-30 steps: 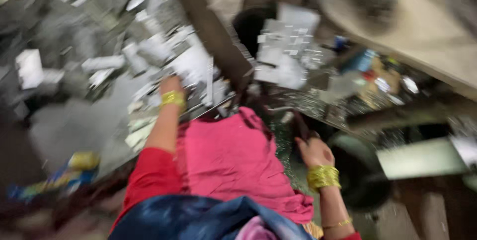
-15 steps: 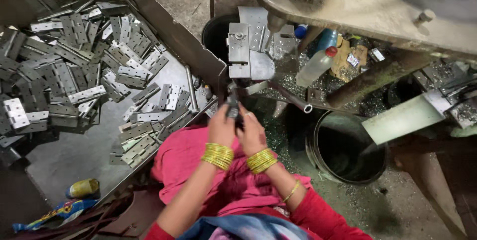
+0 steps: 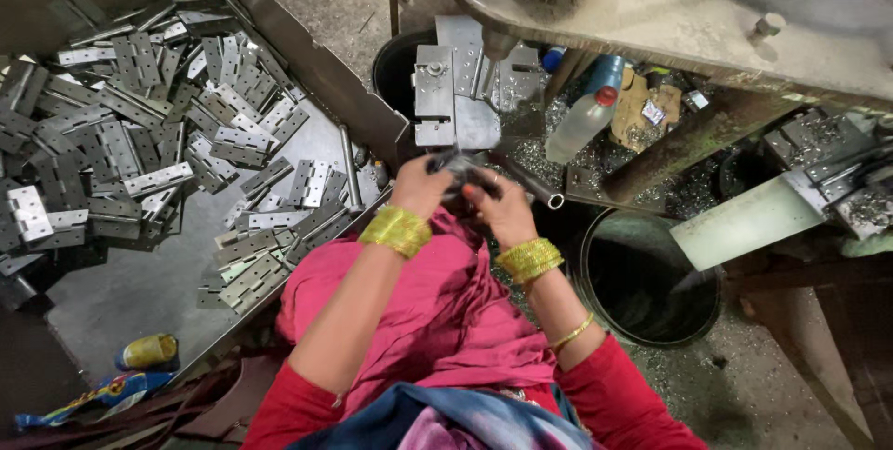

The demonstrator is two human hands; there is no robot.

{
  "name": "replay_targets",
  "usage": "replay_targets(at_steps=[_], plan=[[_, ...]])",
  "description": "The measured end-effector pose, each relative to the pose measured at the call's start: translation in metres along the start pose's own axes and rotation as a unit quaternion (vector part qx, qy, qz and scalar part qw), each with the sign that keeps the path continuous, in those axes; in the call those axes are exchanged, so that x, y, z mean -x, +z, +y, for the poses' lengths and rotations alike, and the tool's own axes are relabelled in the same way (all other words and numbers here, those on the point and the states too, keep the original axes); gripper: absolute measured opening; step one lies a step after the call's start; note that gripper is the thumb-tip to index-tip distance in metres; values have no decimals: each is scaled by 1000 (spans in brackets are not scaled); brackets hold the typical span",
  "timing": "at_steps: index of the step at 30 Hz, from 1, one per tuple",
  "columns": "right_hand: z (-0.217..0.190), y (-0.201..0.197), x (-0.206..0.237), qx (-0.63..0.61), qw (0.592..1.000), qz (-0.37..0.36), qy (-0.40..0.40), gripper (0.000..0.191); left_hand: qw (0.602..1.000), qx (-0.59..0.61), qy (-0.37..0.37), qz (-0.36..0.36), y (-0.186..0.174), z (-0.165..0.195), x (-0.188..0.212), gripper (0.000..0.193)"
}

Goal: The person repeatedly picks up small metal plates from a bin, places them into a manual punching machine, and pulls a lever to operate the press. The processed plates are then dropped into a collection bin below.

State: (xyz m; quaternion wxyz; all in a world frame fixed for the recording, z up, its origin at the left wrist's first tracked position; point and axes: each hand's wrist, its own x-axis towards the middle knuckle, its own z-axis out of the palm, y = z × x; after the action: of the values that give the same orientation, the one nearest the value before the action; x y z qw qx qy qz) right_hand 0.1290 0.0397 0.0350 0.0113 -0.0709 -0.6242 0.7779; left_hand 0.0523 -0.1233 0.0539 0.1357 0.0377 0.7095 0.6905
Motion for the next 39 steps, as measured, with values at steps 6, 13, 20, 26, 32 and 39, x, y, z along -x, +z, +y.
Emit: replay_targets(at_steps=[6, 13, 20, 26, 32, 39], plan=[[8, -11, -11, -83, 997, -4, -3, 46, 996, 75, 9, -38, 5, 11, -5, 25], [-23, 6, -18, 168, 985, 30, 15, 52, 996, -66, 38, 41, 0, -9, -51, 22], [-78, -3, 20, 729, 635, 156, -200, 33, 849, -457, 219, 151, 70, -4, -99, 32], [-48, -42, 25, 747, 659, 44, -80, 25, 711, -653, 244, 88, 81, -17, -48, 38], [-41, -45, 18, 697, 712, 16, 77, 29, 712, -673, 192, 59, 82, 5, -94, 38], [31, -85, 29, 638, 758, 62, 124, 51, 696, -663, 251, 118, 83, -11, -85, 31]])
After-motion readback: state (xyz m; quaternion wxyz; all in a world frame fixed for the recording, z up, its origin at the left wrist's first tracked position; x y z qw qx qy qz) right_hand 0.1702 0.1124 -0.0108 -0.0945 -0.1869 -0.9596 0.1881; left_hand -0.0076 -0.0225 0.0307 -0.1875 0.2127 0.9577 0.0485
